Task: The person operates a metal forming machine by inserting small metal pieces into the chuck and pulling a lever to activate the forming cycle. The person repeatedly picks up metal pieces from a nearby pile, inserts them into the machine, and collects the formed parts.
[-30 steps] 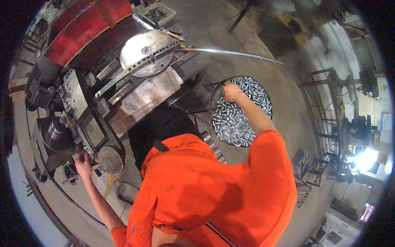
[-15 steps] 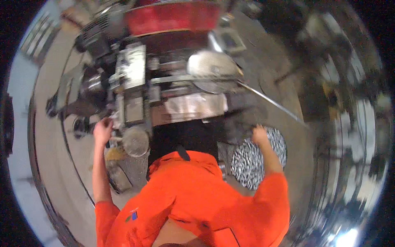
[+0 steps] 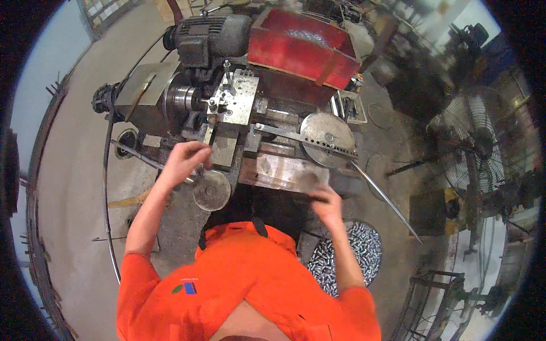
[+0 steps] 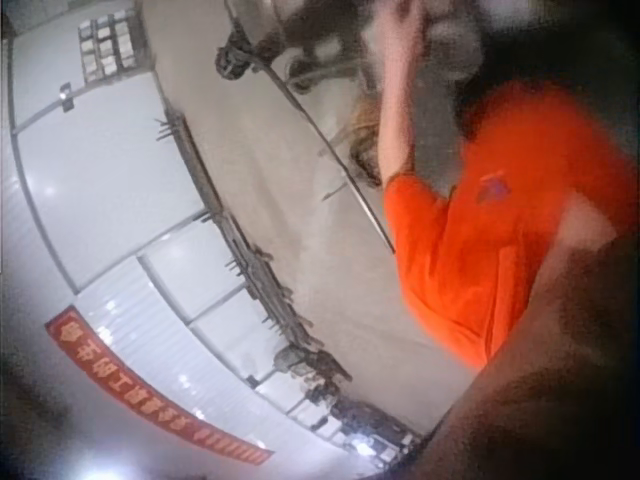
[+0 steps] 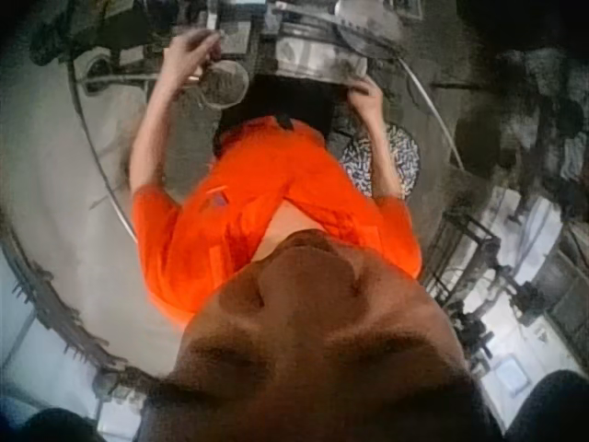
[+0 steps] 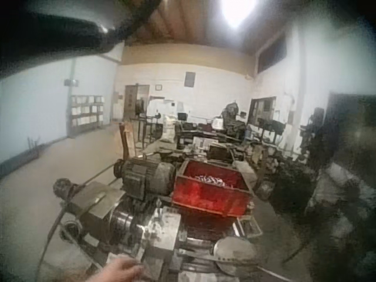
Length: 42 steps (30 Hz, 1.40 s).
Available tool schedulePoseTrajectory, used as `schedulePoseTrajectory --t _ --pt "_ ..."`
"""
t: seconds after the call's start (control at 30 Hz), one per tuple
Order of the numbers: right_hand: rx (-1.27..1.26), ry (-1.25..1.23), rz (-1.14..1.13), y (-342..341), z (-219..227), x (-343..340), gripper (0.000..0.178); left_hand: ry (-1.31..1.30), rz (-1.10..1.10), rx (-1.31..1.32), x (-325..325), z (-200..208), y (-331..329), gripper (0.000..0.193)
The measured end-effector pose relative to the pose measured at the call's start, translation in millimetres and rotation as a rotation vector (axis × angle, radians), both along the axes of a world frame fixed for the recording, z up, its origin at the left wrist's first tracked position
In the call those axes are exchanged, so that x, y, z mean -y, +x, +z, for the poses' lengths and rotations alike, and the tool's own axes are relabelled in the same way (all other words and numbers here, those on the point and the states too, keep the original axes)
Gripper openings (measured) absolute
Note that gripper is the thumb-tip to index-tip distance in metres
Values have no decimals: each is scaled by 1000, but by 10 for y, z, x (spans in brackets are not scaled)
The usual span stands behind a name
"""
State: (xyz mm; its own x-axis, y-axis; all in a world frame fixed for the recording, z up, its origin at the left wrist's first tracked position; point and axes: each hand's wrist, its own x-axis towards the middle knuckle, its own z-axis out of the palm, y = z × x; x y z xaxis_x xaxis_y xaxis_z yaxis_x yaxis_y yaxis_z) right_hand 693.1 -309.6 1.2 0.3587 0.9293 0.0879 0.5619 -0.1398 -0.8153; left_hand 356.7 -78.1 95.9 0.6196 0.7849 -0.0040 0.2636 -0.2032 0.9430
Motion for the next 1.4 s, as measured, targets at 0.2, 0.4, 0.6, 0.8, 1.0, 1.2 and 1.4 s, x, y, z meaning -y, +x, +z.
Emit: schedulePoseTrajectory --t 0.2,0.4,0.6,0.8,1.0,1.2,1.4 --pt "88 548 459 -1107 942 -1140 38 -477 -344 359 270 -109 449 47" --pt "162 579 512 -1452 1029 -1280 36 -395 -98 451 337 -31 250 34" --pt "338 467 613 -1470 1055 -1376 32 -130 -27 144 239 54 164 34" --pt "393 456 734 -1426 1074 -1592 27 -209 -27 79 132 84 96 34" --pt "581 362 819 -1556 1289 -1987 28 -35 -48 45 -120 99 -224 25" --pt "954 227 586 -1712 1345 -2978 24 114 235 -67 -208 705 -1295 31" --pt "992 -22 477 -1768 1084 -3450 21 474 635 -1058 179 366 -2801 34"
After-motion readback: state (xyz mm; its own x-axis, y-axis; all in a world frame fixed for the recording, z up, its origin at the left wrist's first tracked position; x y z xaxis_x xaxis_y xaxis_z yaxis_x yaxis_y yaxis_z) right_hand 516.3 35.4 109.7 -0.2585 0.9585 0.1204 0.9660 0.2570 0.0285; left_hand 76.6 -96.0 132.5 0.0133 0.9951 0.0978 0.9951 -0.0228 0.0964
